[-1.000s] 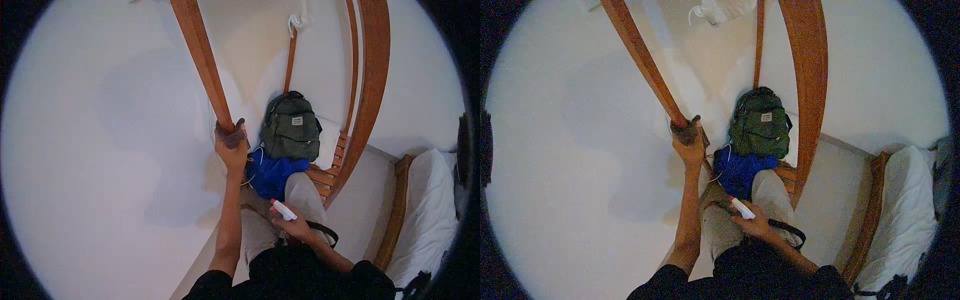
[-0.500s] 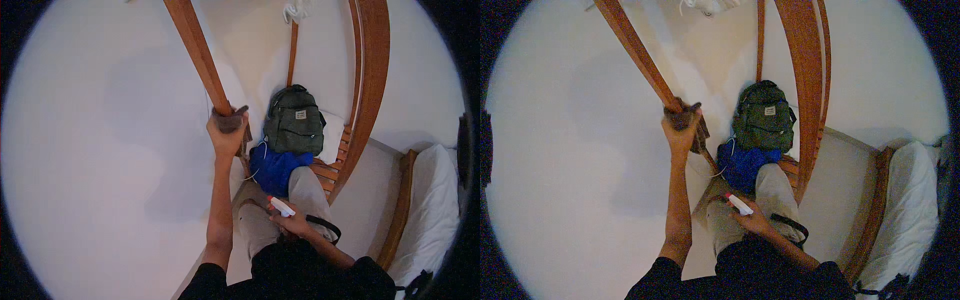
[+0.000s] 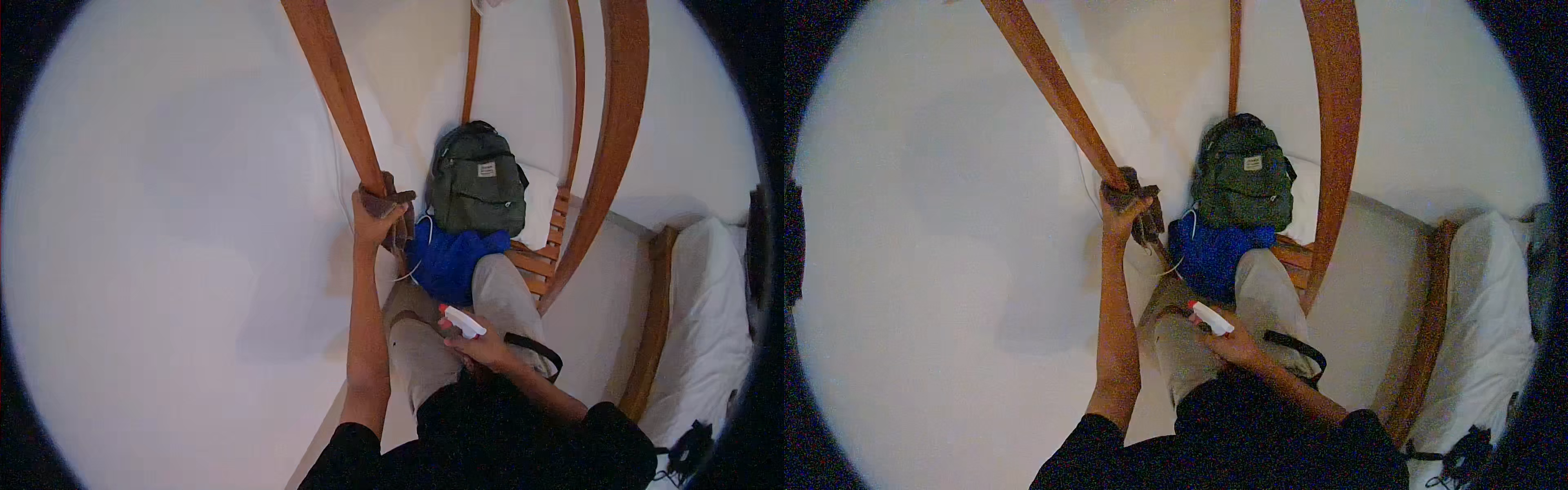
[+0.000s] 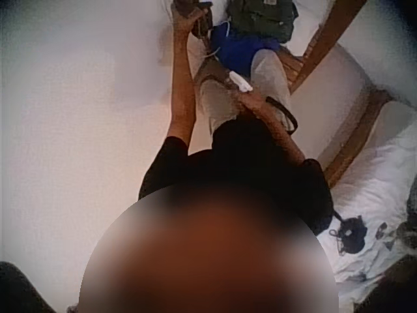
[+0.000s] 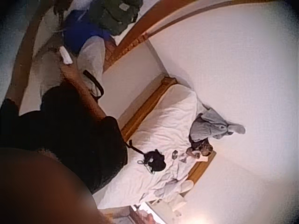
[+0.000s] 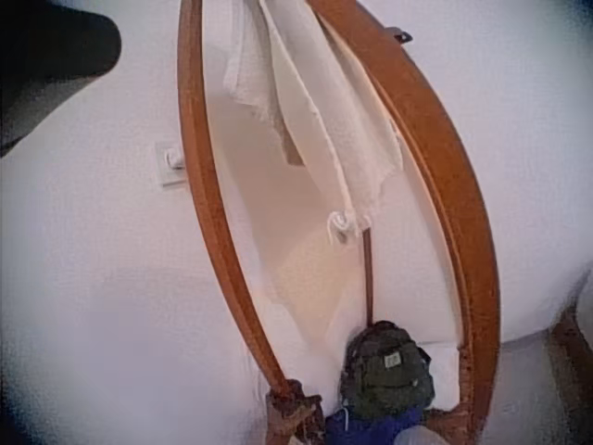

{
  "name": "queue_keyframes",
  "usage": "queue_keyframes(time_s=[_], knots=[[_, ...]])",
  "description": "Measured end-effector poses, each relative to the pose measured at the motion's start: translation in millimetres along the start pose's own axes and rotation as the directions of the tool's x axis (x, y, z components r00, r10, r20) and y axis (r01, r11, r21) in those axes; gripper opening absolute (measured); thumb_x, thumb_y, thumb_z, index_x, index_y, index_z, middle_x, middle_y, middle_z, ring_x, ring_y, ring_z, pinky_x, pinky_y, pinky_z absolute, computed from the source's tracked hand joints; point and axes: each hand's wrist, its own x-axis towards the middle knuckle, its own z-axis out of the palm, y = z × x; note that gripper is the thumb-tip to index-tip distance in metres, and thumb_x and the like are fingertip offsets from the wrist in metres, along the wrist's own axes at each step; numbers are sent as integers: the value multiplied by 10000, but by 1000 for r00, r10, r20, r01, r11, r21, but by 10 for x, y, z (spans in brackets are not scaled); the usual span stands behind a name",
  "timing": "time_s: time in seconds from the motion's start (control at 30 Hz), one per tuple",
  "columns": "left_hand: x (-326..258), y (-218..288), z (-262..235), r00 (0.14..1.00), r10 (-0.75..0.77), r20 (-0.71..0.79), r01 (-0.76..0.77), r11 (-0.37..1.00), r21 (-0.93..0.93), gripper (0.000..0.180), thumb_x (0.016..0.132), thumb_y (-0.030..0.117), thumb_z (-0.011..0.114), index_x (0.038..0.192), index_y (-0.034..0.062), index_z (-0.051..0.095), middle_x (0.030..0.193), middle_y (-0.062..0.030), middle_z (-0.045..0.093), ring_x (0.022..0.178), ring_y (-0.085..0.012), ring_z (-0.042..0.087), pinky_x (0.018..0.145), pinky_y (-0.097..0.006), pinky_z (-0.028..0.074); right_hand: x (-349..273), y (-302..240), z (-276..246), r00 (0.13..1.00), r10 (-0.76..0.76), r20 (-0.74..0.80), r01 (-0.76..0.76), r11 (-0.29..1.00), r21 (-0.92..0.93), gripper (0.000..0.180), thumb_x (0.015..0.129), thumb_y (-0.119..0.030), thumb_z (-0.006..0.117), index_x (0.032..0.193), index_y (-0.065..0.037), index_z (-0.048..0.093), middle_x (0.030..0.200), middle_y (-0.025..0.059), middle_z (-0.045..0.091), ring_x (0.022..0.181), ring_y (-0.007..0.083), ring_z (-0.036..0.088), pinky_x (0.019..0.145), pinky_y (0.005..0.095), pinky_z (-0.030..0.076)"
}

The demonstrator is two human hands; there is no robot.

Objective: Spraying and wiping a wooden towel rack with a cleaning cloth.

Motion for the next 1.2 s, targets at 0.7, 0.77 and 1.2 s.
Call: queue_keyframes(time_s=[0.7,0.77,1.2], knots=[[-174,-135,297,988,99,-115,-96,995,33,381,720,73,817,1014,-43,604,897,-94,653,806,-166,638,740,-329,527,69,39,47,966,-209,-153,209,978,-18,462,819,-123,779,1246,-103,603,932,-15,664,559,74,522,465,251,441],[-274,-475,236,994,59,-97,-61,998,-26,377,726,76,814,1016,-37,602,892,-86,647,817,-160,634,743,-326,525,102,-354,109,979,-155,-130,155,988,-13,450,824,-125,775,1242,-107,608,949,-17,666,545,62,500,451,243,414],[230,413,170,981,63,184,-56,998,-42,441,727,204,857,997,-53,621,884,-59,650,836,-124,606,765,-302,512,820,-1743,73,748,-401,-529,615,717,326,182,862,-92,653,1023,-38,588,600,-6,420,499,141,452,546,336,431]])
